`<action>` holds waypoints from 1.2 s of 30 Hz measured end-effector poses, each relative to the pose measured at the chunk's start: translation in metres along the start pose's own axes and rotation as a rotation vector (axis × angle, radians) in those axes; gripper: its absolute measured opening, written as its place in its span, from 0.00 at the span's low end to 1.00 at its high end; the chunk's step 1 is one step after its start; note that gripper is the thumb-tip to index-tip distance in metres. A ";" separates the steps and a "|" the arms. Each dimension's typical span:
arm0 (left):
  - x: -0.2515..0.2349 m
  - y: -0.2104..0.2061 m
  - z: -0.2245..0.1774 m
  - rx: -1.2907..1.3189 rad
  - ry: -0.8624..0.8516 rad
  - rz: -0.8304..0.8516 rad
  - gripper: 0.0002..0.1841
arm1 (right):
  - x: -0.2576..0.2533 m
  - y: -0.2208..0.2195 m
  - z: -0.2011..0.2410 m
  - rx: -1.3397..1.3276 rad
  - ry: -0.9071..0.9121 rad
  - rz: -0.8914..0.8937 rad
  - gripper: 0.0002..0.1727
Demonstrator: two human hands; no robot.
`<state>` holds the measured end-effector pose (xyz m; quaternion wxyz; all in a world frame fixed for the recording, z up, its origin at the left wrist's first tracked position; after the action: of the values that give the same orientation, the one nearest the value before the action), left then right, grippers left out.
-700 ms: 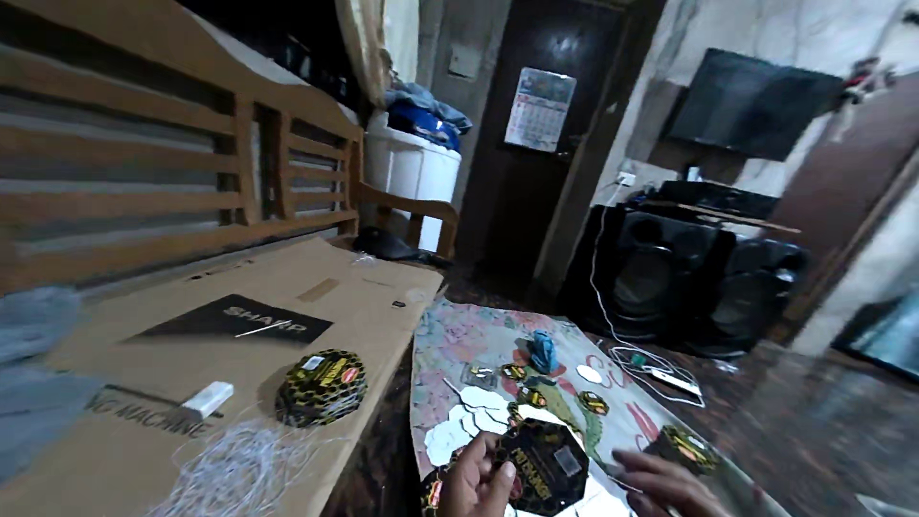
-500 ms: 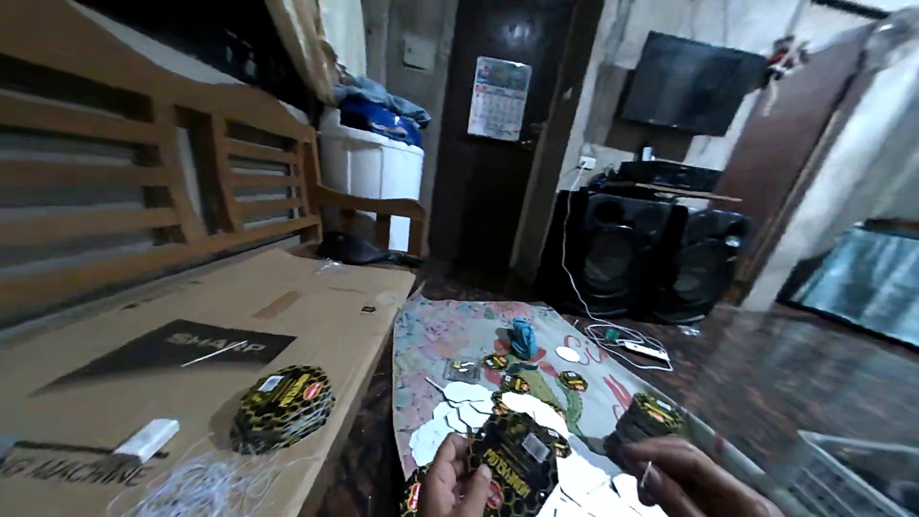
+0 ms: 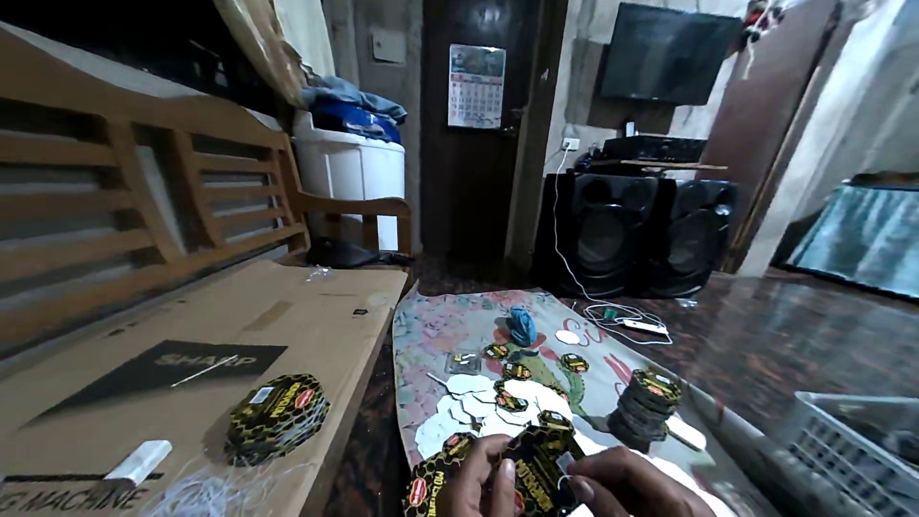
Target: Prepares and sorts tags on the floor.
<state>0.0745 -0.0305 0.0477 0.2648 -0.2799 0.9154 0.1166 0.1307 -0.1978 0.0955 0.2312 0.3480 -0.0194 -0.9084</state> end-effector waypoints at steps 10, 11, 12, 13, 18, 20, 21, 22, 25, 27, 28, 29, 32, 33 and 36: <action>0.003 -0.009 -0.008 0.213 0.114 0.098 0.17 | 0.008 -0.006 0.005 0.214 0.237 -0.185 0.04; 0.003 -0.011 -0.009 0.234 0.117 0.115 0.18 | 0.007 -0.006 0.005 0.225 0.255 -0.198 0.04; 0.003 -0.012 -0.009 0.251 0.115 0.127 0.19 | 0.007 -0.007 0.004 0.231 0.266 -0.205 0.04; 0.003 -0.013 -0.009 0.264 0.112 0.133 0.19 | 0.007 -0.007 0.004 0.234 0.269 -0.207 0.04; 0.002 -0.015 -0.009 0.275 0.121 0.148 0.20 | 0.006 -0.007 -0.001 0.225 0.265 -0.197 0.04; 0.002 -0.015 -0.009 0.272 0.123 0.148 0.20 | 0.005 -0.008 -0.002 0.228 0.256 -0.190 0.04; 0.002 -0.015 -0.009 0.272 0.126 0.147 0.20 | 0.005 -0.008 -0.002 0.229 0.251 -0.186 0.04; 0.002 -0.015 -0.009 0.274 0.128 0.145 0.20 | 0.004 -0.008 -0.003 0.230 0.248 -0.181 0.04; 0.002 -0.015 -0.010 0.267 0.130 0.138 0.19 | 0.004 -0.009 -0.004 0.238 0.249 -0.168 0.04; 0.002 -0.015 -0.010 0.256 0.120 0.138 0.19 | 0.003 -0.010 -0.004 0.249 0.253 -0.149 0.04; 0.002 -0.015 -0.010 0.257 0.114 0.136 0.19 | 0.002 -0.010 -0.005 0.252 0.252 -0.141 0.04; 0.001 -0.015 -0.009 0.257 0.113 0.132 0.19 | 0.002 -0.011 -0.005 0.254 0.250 -0.133 0.04; 0.001 -0.014 -0.008 0.253 0.124 0.118 0.18 | 0.002 -0.010 -0.007 0.247 0.237 -0.140 0.04; 0.001 -0.014 -0.008 0.252 0.124 0.114 0.18 | 0.002 -0.009 -0.008 0.242 0.233 -0.149 0.04; 0.002 -0.015 -0.008 0.259 0.125 0.123 0.18 | 0.002 -0.007 -0.008 0.246 0.225 -0.176 0.04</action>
<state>0.0788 -0.0464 0.0524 0.2333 -0.1934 0.9530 -0.0042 0.1317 -0.1913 0.0874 0.1073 0.4733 -0.0737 -0.8712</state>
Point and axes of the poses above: each hand's wrist, its own x-axis away from the middle knuckle, its own y-axis out of the back of the hand, z = x × y, the point moved 9 cm from there along -x, towards the middle knuckle, and after that the axes turned 5 degrees about -x, right-handed, at the moved point
